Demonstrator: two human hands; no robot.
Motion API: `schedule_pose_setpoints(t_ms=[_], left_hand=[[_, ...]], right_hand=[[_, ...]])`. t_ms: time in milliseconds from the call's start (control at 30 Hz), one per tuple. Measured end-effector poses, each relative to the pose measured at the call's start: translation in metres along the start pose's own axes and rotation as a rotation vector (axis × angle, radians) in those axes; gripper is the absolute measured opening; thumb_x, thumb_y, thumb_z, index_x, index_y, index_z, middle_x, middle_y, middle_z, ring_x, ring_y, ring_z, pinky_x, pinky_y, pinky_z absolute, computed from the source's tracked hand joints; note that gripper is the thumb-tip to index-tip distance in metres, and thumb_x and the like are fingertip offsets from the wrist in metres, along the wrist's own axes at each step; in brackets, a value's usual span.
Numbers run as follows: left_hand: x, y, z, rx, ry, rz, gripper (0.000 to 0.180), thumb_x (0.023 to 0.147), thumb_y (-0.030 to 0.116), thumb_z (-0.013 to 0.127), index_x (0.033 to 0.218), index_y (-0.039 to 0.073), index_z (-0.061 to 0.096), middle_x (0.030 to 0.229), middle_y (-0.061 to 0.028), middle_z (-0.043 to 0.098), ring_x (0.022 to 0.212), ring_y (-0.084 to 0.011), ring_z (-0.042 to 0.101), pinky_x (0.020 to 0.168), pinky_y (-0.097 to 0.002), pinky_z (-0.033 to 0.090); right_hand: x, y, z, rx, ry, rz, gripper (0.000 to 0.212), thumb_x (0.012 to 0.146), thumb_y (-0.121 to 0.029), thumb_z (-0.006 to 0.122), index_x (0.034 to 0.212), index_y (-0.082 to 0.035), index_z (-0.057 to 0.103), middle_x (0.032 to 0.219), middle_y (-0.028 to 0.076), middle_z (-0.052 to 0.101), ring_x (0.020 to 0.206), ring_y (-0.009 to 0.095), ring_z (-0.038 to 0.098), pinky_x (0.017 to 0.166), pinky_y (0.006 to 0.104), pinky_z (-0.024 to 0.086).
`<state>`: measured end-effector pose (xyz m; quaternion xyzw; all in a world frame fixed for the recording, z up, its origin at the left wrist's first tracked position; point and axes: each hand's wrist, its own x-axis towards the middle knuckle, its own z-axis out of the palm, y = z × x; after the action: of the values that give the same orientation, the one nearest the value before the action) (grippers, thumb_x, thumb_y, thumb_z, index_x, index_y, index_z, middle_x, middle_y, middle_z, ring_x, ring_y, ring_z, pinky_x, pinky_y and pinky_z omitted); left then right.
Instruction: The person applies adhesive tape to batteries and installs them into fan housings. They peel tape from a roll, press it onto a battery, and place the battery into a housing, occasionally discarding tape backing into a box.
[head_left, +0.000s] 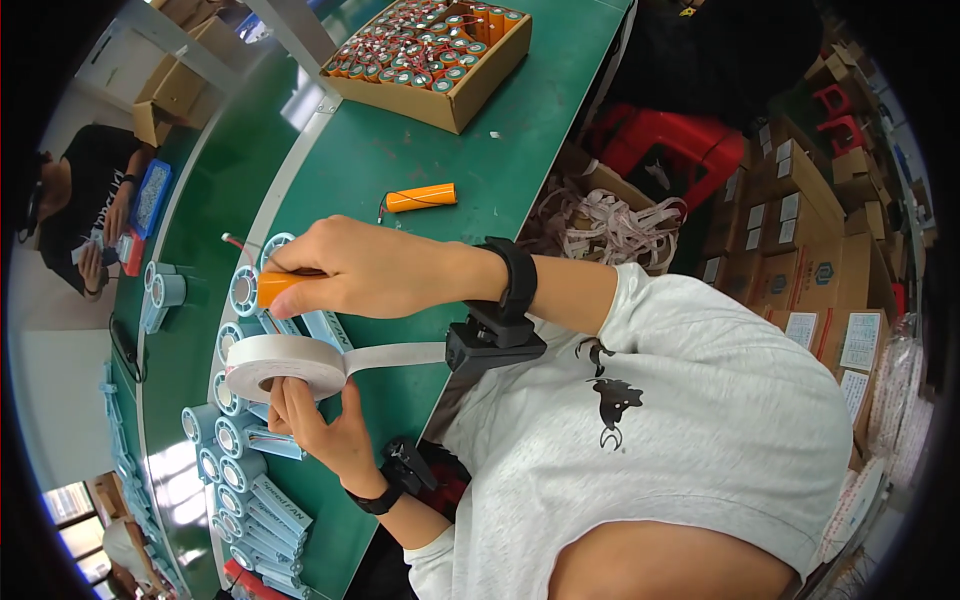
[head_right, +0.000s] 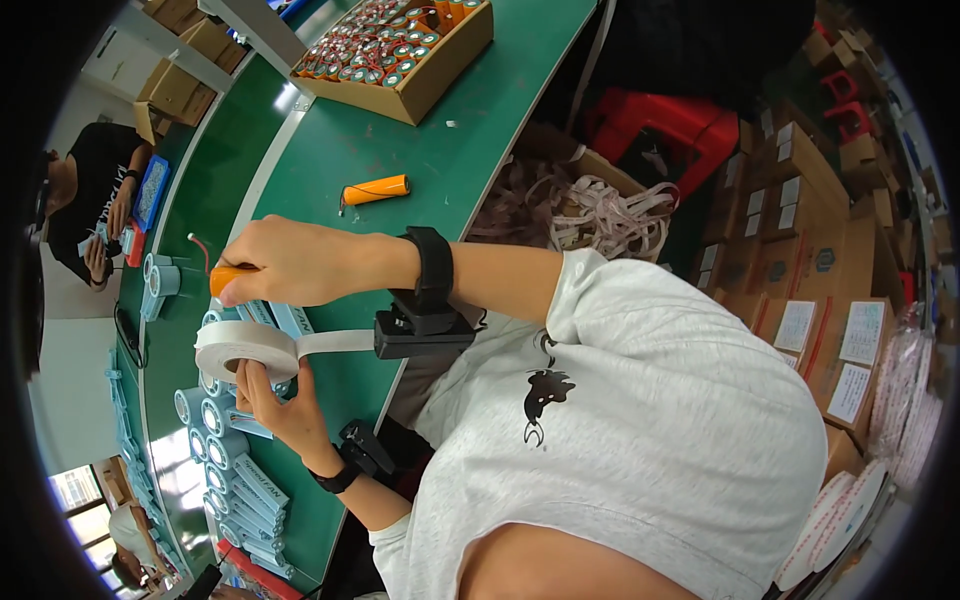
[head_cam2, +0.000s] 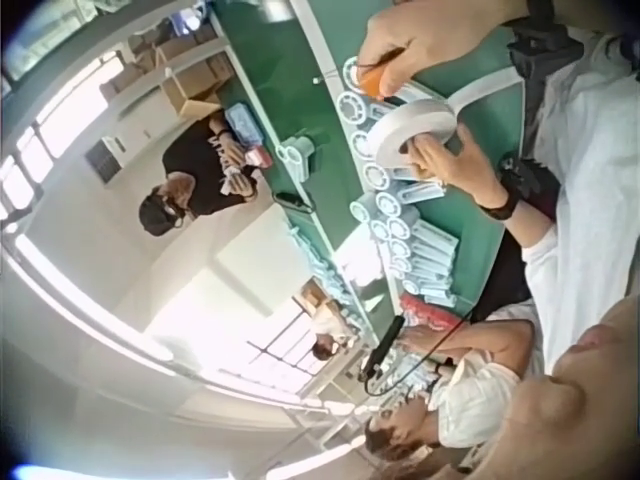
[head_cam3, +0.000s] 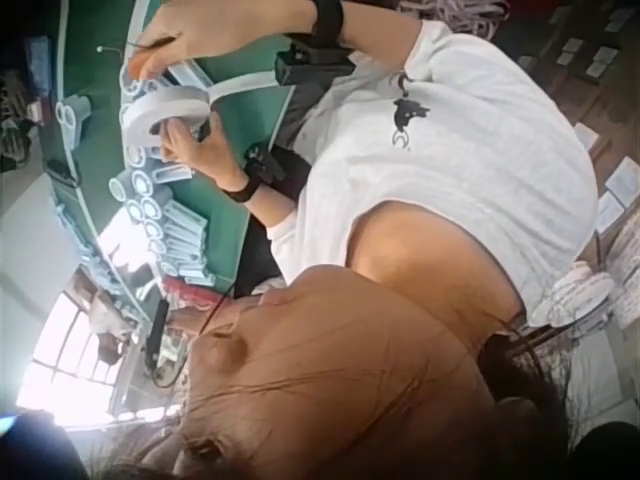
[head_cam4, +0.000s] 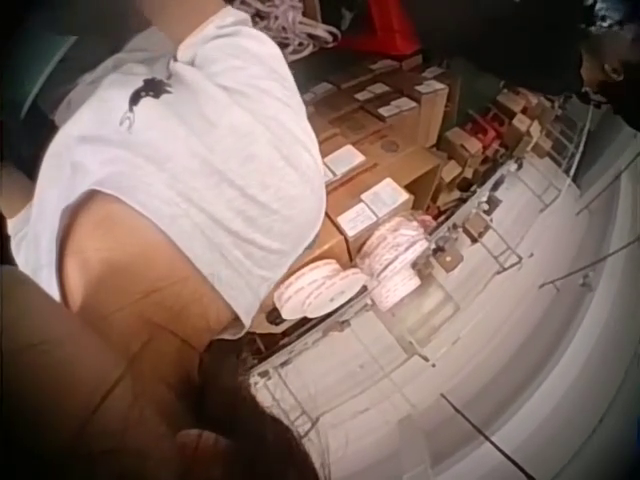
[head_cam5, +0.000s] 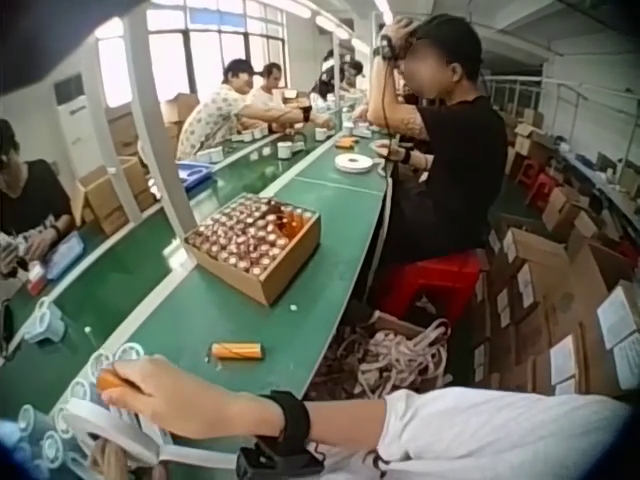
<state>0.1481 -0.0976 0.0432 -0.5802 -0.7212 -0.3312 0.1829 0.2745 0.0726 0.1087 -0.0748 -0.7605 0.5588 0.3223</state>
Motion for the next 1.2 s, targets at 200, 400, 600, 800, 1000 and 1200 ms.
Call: schedule_pose_setpoints(t_ms=[200,400,600,800,1000,1200], left_hand=[[0.007,0.005,-0.004,0.077,-0.083,0.128,0.045,0.057,0.0,0.068,0.099,-0.002,0.052,0.1,-0.0127,0.058,0.102,-0.029,0.051,0.086,-0.0441,0.027],[0.015,0.006,-0.009,0.226,-0.231,0.218,0.049,0.056,0.001,0.07,0.102,-0.003,0.052,0.101,-0.0151,0.058,0.104,-0.029,0.05,0.087,-0.0412,0.028],[0.024,0.017,-0.008,0.058,-0.182,0.233,0.05,0.055,0.006,0.073,0.099,-0.002,0.052,0.093,-0.0136,0.057,0.098,-0.0274,0.052,0.083,-0.041,0.029],[0.026,0.029,0.001,-0.003,-0.138,0.147,0.051,0.057,0.005,0.075,0.102,-0.003,0.052,0.094,-0.0143,0.057,0.092,-0.0266,0.051,0.083,-0.0373,0.028],[0.037,0.035,0.01,-0.013,-0.271,0.259,0.049,0.057,0.006,0.075,0.099,-0.003,0.051,0.088,-0.0127,0.055,0.088,-0.0257,0.051,0.083,-0.0368,0.028],[0.038,0.038,0.009,-0.013,-0.404,0.356,0.051,0.058,0.009,0.076,0.101,-0.003,0.051,0.09,-0.0123,0.055,0.092,-0.0266,0.05,0.085,-0.0379,0.028]], right_hand=[[0.011,-0.006,-0.001,-0.062,-0.153,0.043,0.03,0.084,-0.025,0.054,0.078,0.005,0.055,0.064,0.016,0.052,0.059,0.028,0.049,0.056,0.0351,0.039],[0.012,0.0,0.004,-0.18,-0.205,0.024,0.031,0.084,-0.024,0.053,0.076,0.006,0.055,0.066,0.017,0.053,0.062,0.03,0.052,0.059,0.0359,0.041],[0.009,0.0,0.013,0.074,0.091,0.051,0.023,0.084,-0.018,0.054,0.082,0.005,0.054,0.074,0.016,0.059,0.069,0.022,0.059,0.063,0.0318,0.045],[0.018,0.021,0.014,0.52,0.377,0.039,0.021,0.085,-0.013,0.056,0.097,0.003,0.049,0.083,0.012,0.062,0.076,0.015,0.06,0.068,0.0265,0.047],[0.016,0.036,0.003,0.501,0.34,0.195,0.021,0.086,-0.012,0.057,0.098,0.003,0.048,0.087,0.013,0.062,0.076,0.015,0.06,0.067,0.0269,0.048],[0.045,0.06,-0.041,0.769,0.939,0.104,0.018,0.087,-0.011,0.053,0.095,0.005,0.05,0.088,0.017,0.06,0.081,0.025,0.062,0.073,0.039,0.051]])
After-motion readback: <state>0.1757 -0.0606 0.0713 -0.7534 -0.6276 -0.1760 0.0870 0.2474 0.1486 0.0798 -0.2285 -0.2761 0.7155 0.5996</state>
